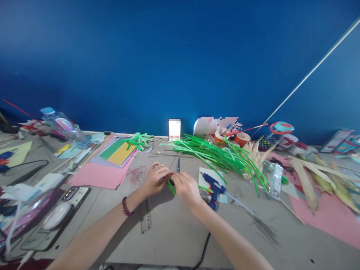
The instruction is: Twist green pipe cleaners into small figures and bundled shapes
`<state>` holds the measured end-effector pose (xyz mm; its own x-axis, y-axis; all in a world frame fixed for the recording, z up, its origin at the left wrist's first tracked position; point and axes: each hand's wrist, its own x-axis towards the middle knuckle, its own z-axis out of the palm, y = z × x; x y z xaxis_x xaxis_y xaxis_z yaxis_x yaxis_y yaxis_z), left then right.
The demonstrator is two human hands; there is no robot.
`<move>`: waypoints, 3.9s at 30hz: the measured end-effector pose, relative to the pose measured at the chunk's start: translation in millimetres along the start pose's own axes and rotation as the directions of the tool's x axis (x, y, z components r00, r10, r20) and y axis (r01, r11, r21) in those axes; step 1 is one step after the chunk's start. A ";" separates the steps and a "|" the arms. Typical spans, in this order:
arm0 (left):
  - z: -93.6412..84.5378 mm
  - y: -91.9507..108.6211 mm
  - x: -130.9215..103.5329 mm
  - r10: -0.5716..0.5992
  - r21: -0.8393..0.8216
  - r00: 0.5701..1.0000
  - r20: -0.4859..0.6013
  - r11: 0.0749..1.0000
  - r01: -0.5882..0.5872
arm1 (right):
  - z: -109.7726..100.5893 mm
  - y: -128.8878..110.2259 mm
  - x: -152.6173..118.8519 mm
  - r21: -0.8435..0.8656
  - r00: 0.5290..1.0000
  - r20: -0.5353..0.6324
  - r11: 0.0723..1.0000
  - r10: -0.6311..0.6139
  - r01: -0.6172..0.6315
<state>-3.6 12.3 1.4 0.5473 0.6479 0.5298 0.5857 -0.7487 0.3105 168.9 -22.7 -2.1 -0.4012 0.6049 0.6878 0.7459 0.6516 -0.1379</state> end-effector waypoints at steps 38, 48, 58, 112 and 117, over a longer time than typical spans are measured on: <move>0.4 -1.6 0.1 0.225 0.108 0.960 -0.166 0.972 -0.209 | -7.9 12.5 16.3 0.508 0.342 0.723 -0.126 0.600 -0.852; 1.8 2.5 -2.5 0.137 0.105 0.972 -0.190 0.987 -0.119 | -4.3 15.4 13.9 0.596 0.432 0.754 -0.239 0.495 -0.766; 3.7 9.5 -1.3 -0.037 -0.110 0.961 -0.273 0.994 0.007 | -0.8 4.1 14.8 0.607 0.377 0.730 -0.287 0.570 -0.741; 7.3 10.6 -1.3 0.032 0.072 0.991 -0.126 0.997 -0.023 | -6.2 5.8 8.7 0.417 0.775 0.186 0.665 0.604 -0.619; 10.0 9.0 -1.0 0.088 0.073 0.988 -0.126 0.994 -0.080 | -8.0 5.3 11.8 0.438 0.751 0.217 0.626 0.623 -0.645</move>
<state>7.1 6.3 -4.3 0.5172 0.5562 0.6505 0.5823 -0.7857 0.2089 172.4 -15.8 11.0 0.0482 0.9598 0.2766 0.4931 0.2180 -0.8422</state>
